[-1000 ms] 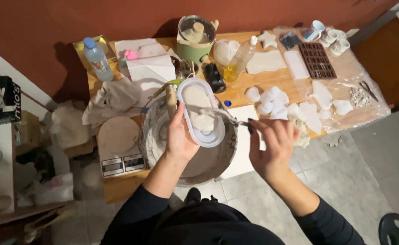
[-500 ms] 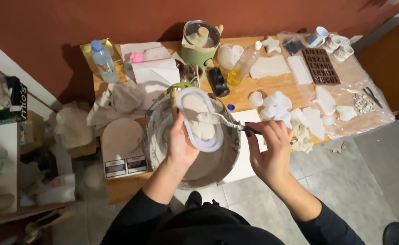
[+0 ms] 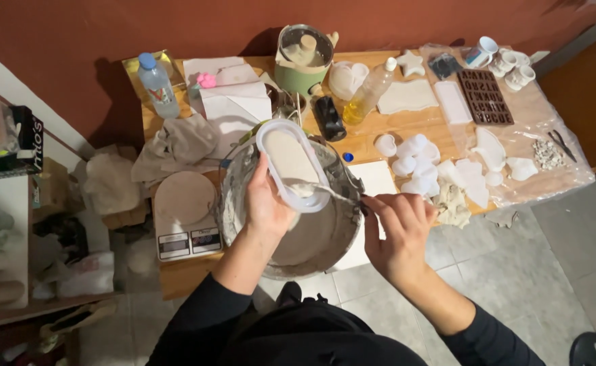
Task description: Fill silicone molds with a plaster-like mixture using a spoon and add small decorative elements with tweezers.
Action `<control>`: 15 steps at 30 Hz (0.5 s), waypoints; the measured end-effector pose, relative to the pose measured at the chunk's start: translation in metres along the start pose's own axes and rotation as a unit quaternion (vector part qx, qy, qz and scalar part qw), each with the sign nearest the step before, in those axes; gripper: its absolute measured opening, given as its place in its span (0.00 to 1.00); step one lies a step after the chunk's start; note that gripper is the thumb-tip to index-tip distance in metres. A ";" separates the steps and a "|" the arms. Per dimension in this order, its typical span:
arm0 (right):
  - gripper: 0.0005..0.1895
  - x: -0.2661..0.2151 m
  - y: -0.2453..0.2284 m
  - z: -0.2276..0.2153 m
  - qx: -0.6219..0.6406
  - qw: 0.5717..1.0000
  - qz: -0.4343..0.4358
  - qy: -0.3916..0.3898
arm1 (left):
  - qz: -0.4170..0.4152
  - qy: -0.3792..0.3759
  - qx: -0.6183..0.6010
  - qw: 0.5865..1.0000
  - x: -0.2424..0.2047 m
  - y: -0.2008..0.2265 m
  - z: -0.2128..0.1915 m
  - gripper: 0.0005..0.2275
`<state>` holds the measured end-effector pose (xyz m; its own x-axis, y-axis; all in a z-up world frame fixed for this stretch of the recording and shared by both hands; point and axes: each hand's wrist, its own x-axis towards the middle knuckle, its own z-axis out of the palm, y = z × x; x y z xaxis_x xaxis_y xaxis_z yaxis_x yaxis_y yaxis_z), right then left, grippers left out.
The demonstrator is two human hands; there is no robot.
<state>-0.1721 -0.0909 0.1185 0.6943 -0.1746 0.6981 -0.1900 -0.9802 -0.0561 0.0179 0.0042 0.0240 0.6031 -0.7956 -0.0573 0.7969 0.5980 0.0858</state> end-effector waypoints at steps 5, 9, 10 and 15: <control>0.15 -0.001 0.000 -0.002 0.003 1.000 -0.004 -0.008 | 0.003 -0.020 -0.013 1.000 0.001 -0.001 0.001 0.24; 0.14 0.001 -0.002 -0.006 -0.006 1.000 0.003 0.005 | 0.008 -0.017 -0.006 1.000 -0.002 -0.003 0.005 0.25; 0.14 0.003 -0.001 -0.005 -0.007 1.000 0.004 0.008 | 0.007 -0.019 -0.004 1.000 0.000 -0.001 0.005 0.25; 0.14 -0.002 0.000 -0.005 -0.008 1.000 0.008 -0.012 | 0.007 -0.043 0.014 0.999 0.002 0.001 0.006 0.25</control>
<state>-0.1767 -0.0899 0.1206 0.7077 -0.1918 0.6800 -0.2119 -0.9757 -0.0547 0.0198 0.0022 0.0295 0.6078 -0.7935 0.0298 0.7866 0.6068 0.1143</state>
